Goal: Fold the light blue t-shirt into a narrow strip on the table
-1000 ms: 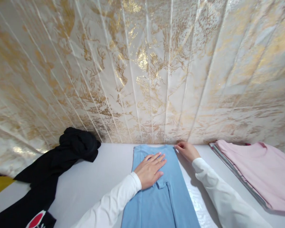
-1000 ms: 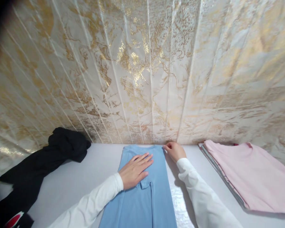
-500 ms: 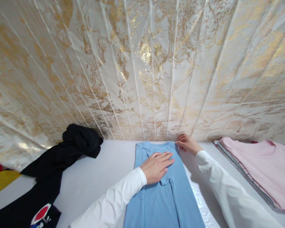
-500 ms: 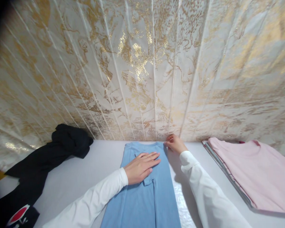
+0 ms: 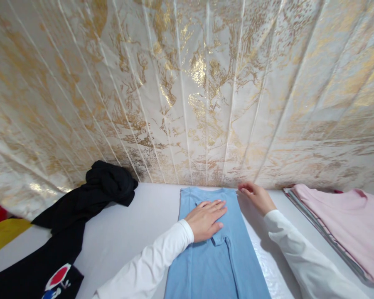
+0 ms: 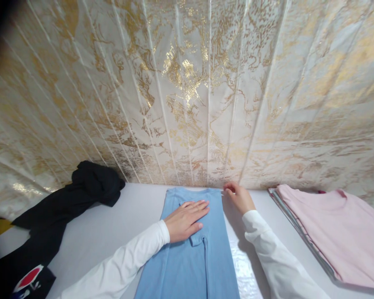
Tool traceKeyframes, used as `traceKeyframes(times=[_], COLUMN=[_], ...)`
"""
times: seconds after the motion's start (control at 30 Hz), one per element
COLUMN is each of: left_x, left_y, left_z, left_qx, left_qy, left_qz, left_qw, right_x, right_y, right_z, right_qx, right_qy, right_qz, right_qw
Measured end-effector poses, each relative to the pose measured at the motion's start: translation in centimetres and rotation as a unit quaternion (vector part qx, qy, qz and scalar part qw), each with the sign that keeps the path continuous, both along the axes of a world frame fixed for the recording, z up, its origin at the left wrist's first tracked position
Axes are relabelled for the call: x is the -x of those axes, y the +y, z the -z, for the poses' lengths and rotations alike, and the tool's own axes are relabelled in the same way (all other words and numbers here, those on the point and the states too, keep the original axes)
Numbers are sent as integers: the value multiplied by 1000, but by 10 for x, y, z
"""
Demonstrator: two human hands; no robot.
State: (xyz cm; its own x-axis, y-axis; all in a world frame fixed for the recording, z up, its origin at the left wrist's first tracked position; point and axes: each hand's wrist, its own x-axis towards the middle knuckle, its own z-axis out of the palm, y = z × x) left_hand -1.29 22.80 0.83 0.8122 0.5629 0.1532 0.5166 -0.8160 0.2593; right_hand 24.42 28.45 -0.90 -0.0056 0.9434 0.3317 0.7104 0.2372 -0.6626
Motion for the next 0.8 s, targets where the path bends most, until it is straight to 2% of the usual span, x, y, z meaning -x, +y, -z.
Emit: traceKeyframes(times=[0.13,0.27,0.37,0.47,0.6,0.67,0.8], left_x=[15,19,15,12,20,34,73], left_y=[6,9,7,3,7,16,42], left_z=[-2,4,9,10,3,-3,-8], left_qx=[-6,-7,-12,-19,-30,-40,-60], left_qy=[13,15,7,-4,-26,-49,-102], left_qz=[-32,-43,-45,-46,-62,-106,-260], left_qw=[999,999,999,999,997,992,958], right_x=[19,61,81,83,75,75,87], right_y=[-24,-42,-48,-52,-63,-72,-87], right_z=[1,12,22,27,21,13,-8], right_qx=[-28,-52,-53,-55,-60,-53,-9], right_qy=[-48,-92,-171,-265,-284,-283,-263], right_qz=[-26,-79,-91,-85,-96,-121,-199], right_qw=[998,991,980,959,952,950,944])
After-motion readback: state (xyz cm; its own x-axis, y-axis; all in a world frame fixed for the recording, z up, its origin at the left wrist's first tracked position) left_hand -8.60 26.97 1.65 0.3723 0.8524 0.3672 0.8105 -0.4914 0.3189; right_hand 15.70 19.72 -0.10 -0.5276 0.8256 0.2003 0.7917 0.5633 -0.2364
